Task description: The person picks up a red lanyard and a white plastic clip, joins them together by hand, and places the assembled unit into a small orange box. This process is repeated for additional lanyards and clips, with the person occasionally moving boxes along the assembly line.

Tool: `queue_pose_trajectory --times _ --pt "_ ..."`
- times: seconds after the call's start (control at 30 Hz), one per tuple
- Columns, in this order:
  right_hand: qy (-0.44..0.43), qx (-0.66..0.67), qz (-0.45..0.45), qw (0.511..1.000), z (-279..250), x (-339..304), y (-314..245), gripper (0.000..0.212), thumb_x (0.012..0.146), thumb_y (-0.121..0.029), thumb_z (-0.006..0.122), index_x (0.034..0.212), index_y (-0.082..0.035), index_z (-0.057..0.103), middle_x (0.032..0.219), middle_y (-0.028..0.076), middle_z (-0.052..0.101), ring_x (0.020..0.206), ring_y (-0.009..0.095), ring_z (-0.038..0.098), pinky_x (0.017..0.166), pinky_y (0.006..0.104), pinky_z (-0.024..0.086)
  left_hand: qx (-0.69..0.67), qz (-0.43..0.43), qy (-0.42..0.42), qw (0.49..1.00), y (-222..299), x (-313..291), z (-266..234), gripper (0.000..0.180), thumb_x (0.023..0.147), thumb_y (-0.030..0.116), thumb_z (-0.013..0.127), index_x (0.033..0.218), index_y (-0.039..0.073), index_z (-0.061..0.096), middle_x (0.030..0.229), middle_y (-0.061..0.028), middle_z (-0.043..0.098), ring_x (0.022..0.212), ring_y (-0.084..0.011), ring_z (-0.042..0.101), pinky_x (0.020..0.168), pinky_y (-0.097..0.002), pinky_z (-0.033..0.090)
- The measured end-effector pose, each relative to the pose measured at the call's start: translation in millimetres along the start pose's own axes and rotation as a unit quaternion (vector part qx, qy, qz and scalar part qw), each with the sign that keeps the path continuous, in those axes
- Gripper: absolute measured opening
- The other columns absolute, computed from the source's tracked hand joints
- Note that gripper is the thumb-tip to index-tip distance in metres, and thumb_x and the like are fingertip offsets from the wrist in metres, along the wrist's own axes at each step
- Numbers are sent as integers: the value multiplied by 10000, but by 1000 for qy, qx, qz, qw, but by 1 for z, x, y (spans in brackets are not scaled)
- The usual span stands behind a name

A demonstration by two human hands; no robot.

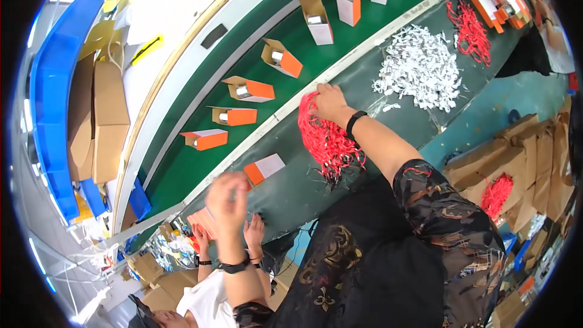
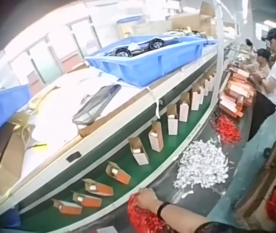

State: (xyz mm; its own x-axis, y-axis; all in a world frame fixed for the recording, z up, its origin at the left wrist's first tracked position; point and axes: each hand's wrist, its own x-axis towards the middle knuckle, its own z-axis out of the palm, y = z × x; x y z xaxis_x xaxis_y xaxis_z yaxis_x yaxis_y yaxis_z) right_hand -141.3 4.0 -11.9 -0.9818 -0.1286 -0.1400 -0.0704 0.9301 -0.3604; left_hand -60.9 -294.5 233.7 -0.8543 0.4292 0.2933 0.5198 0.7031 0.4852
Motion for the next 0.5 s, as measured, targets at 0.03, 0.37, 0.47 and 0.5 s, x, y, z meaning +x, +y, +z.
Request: queue_pose_trajectory --times 0.03,0.37,0.47,0.5 --pt "-27 1 52 998 -8 2 -5 286 843 -338 672 1019 -122 739 1148 108 586 1161 262 542 952 439 435 -18 12 7 1000 12 -11 17 96 817 9 677 903 50 671 943 -113 713 906 -260 683 806 -359 527" --pt "57 145 31 987 -17 -22 -3 141 833 -222 635 865 -134 741 949 116 672 973 317 632 821 476 493 -83 -94 52 991 70 -52 81 149 782 -4 705 927 29 697 954 -117 712 905 -273 679 827 -356 525" --pt "64 256 -137 955 -81 -74 -13 141 828 -165 624 878 -88 732 827 162 698 780 361 677 715 489 532 -91 -84 29 992 66 -20 98 436 798 0 684 1226 22 603 1250 -169 603 1176 -303 566 996 -382 442" --pt "80 300 -159 937 -89 -89 -19 146 812 -166 635 881 -81 731 848 166 699 792 354 677 715 482 528 -96 -79 21 992 73 -7 104 569 807 9 677 1355 19 527 1367 -190 534 1284 -316 498 1071 -388 391"
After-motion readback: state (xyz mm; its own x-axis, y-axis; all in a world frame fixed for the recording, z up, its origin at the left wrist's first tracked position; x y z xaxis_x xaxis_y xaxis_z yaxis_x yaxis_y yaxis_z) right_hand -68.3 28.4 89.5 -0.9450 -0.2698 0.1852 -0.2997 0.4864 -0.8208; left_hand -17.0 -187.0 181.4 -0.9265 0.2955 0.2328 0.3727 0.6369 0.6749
